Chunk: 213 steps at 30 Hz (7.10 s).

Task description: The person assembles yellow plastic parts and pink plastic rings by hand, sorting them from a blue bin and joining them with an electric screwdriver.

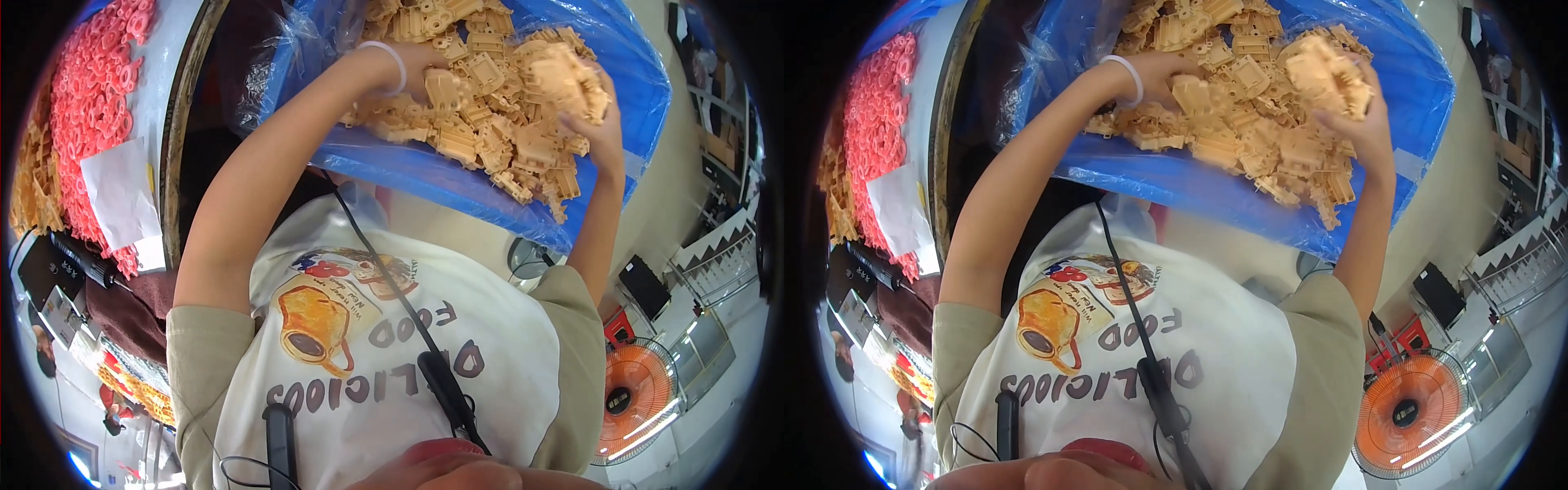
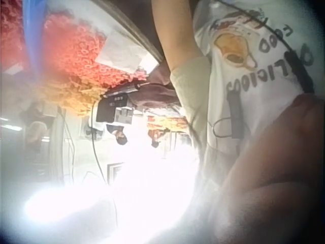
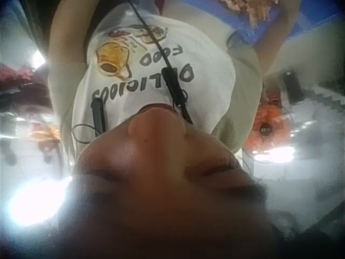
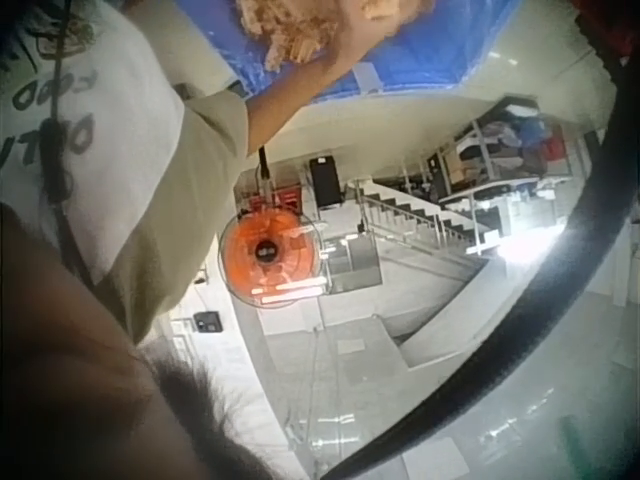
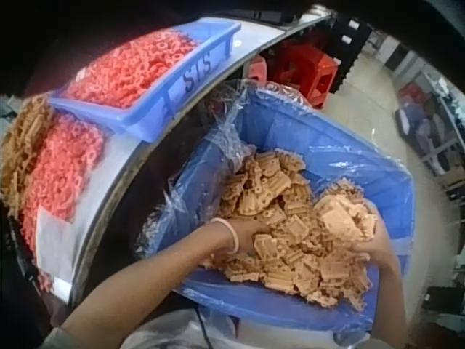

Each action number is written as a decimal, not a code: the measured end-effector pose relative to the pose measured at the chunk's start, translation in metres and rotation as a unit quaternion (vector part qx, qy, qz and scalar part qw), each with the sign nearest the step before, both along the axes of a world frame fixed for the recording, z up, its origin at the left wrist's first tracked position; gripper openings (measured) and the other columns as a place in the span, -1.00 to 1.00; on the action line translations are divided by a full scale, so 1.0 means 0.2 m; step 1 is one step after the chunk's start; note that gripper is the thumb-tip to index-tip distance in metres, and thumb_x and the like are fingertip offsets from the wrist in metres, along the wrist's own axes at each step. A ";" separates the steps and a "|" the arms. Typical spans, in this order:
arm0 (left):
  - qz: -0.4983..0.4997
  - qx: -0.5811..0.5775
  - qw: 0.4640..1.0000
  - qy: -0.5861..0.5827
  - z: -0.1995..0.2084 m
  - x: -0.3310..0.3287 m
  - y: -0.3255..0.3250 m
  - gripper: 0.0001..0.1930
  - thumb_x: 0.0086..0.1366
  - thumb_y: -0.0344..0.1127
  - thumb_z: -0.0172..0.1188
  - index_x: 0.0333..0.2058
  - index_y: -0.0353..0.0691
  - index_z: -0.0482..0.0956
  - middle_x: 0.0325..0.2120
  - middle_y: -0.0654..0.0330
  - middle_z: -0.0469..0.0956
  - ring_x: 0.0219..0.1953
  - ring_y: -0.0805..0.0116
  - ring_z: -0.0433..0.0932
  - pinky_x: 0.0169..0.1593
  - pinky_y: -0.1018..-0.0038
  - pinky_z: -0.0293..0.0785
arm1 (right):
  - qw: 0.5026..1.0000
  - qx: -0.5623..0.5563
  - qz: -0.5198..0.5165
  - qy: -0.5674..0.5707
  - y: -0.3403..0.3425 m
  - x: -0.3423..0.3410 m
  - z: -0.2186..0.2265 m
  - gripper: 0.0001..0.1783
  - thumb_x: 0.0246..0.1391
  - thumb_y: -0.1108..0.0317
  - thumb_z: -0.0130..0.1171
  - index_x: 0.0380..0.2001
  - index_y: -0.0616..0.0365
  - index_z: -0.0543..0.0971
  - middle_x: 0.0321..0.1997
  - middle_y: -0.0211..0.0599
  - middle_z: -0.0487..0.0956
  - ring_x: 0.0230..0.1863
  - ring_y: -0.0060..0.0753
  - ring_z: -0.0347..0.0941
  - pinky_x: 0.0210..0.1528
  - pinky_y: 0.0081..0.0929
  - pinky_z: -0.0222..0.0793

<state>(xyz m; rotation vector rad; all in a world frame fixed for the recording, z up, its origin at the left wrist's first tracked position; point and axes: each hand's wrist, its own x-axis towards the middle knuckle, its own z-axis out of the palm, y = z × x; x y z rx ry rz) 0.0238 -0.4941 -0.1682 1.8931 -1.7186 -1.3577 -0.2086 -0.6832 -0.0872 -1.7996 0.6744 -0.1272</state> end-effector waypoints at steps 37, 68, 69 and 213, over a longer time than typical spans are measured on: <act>0.634 -0.205 0.746 -0.013 1.70 1.69 2.22 -0.56 0.10 -0.08 0.19 -0.08 -0.19 0.47 -0.21 0.13 0.54 -0.19 0.34 0.50 -0.20 0.38 0.46 | 0.846 0.298 0.212 -0.388 1.55 2.39 1.38 -0.58 -0.15 0.43 0.19 -0.13 0.12 0.42 -0.24 -0.22 0.52 -0.36 -0.44 0.52 -0.45 -0.43 0.53; 0.557 0.014 0.719 -0.414 1.31 1.87 2.27 -0.21 0.07 -0.15 0.21 0.23 -0.05 0.00 -0.01 -0.13 0.42 0.03 -0.03 0.42 -0.05 0.14 0.43 | 0.677 -0.379 0.457 -0.436 1.87 2.86 1.01 -0.23 -0.22 0.20 0.24 0.14 0.06 0.25 0.15 -0.05 0.23 0.19 0.03 0.16 0.19 -0.23 0.16; 0.563 0.060 0.726 -0.391 1.39 1.79 2.17 -0.19 0.07 -0.12 0.22 0.24 -0.02 -0.01 0.01 -0.14 0.40 0.06 -0.05 0.40 -0.01 0.11 0.41 | 0.683 -0.380 0.460 -0.422 1.79 2.79 1.05 -0.29 -0.20 0.19 0.24 0.09 0.09 0.30 0.11 -0.02 0.25 0.21 0.02 0.14 0.20 -0.21 0.13; 0.219 -0.077 0.890 0.392 1.01 0.23 0.05 -0.51 -0.02 -0.29 0.23 -0.10 -0.45 0.45 -0.16 0.04 0.52 -0.13 0.34 0.49 -0.02 0.52 0.42 | 0.988 0.091 -0.055 -0.113 0.17 -0.17 0.15 -0.16 -0.36 0.52 0.34 0.10 0.09 0.23 0.15 -0.22 0.33 0.16 -0.26 0.27 0.18 -0.35 0.25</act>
